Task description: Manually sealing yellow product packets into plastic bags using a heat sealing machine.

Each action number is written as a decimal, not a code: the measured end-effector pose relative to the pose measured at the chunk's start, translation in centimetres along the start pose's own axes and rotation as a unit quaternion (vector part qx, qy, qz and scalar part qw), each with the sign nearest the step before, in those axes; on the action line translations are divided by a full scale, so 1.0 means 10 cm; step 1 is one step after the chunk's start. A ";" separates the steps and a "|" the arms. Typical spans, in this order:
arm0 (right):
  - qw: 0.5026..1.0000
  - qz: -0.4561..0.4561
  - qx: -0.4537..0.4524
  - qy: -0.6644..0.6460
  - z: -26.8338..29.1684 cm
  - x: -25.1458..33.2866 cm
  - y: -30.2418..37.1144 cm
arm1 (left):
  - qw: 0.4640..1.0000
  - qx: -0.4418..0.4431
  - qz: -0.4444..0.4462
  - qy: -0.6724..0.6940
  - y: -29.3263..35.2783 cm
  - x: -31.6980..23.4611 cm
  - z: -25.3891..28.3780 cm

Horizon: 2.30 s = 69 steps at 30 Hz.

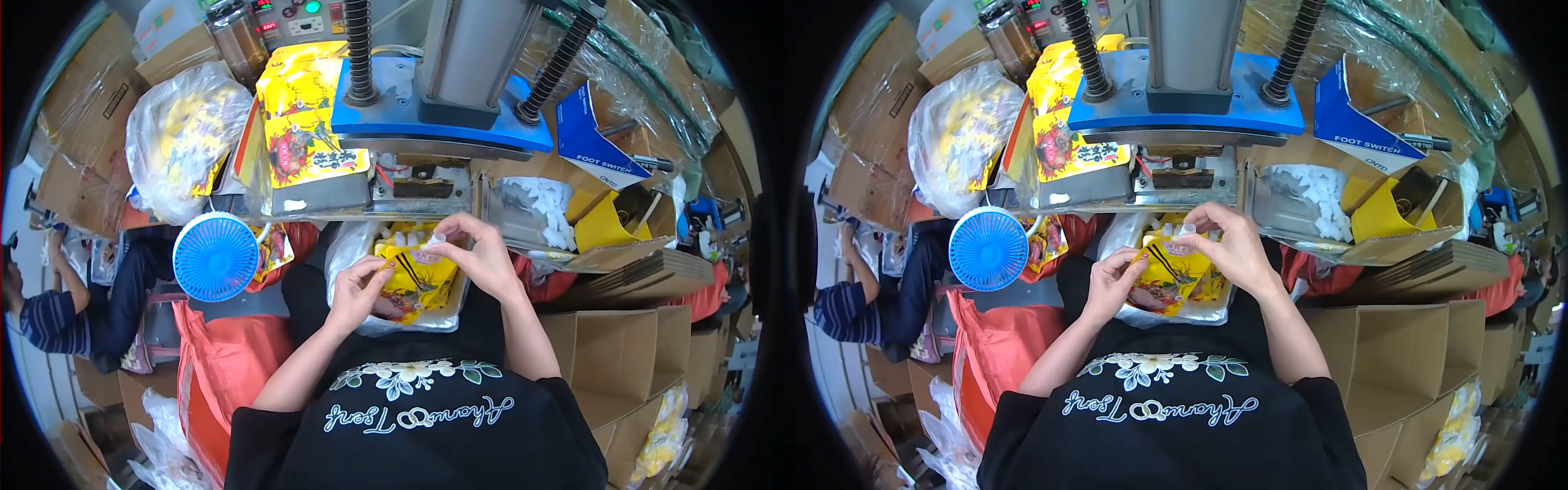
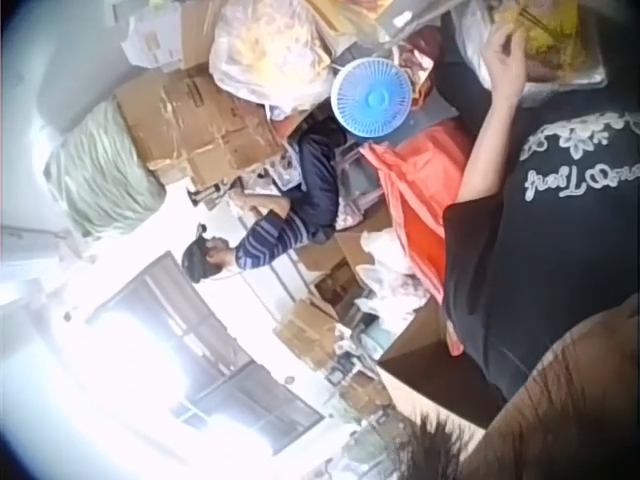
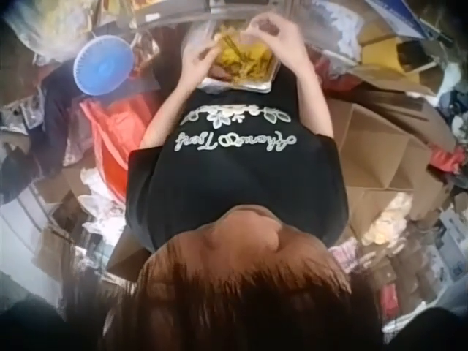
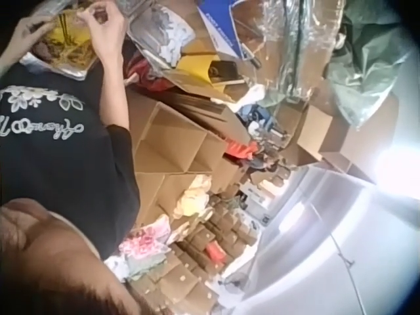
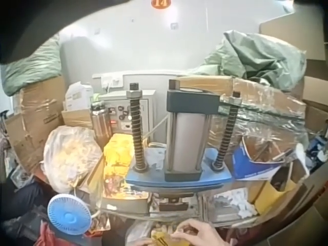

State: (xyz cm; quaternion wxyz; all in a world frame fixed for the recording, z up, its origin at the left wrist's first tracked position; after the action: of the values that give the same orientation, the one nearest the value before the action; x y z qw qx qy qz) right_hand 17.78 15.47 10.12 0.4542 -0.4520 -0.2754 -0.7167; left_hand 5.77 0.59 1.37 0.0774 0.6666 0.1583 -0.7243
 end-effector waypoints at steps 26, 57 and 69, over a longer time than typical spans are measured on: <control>0.879 -0.206 -0.212 0.375 1.37 -0.45 0.60 | 0.909 -0.110 0.162 0.367 -0.75 0.46 -0.15; 0.953 -0.058 -0.287 -0.080 1.31 -1.05 0.54 | 0.883 -0.160 -0.086 -0.433 -0.36 -0.58 1.02; 0.981 0.053 0.059 0.175 0.13 0.25 0.01 | 0.986 -0.005 0.029 -0.162 -0.19 0.07 0.00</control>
State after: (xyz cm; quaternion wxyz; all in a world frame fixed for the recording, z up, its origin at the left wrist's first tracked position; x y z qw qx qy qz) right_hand 17.97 15.45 12.90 0.5585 -0.3063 -0.2092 -0.7419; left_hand 5.04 2.44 0.90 0.1260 0.5447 0.1277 -0.8192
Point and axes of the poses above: each hand's wrist, its own y-axis away from the middle knuckle, its own z-axis out of the back of the hand, x = y × z, the point moved 10 cm from there along -y, towards the middle knuckle, and after that the axes turned 12 degrees about x, right-handed, at the moved point
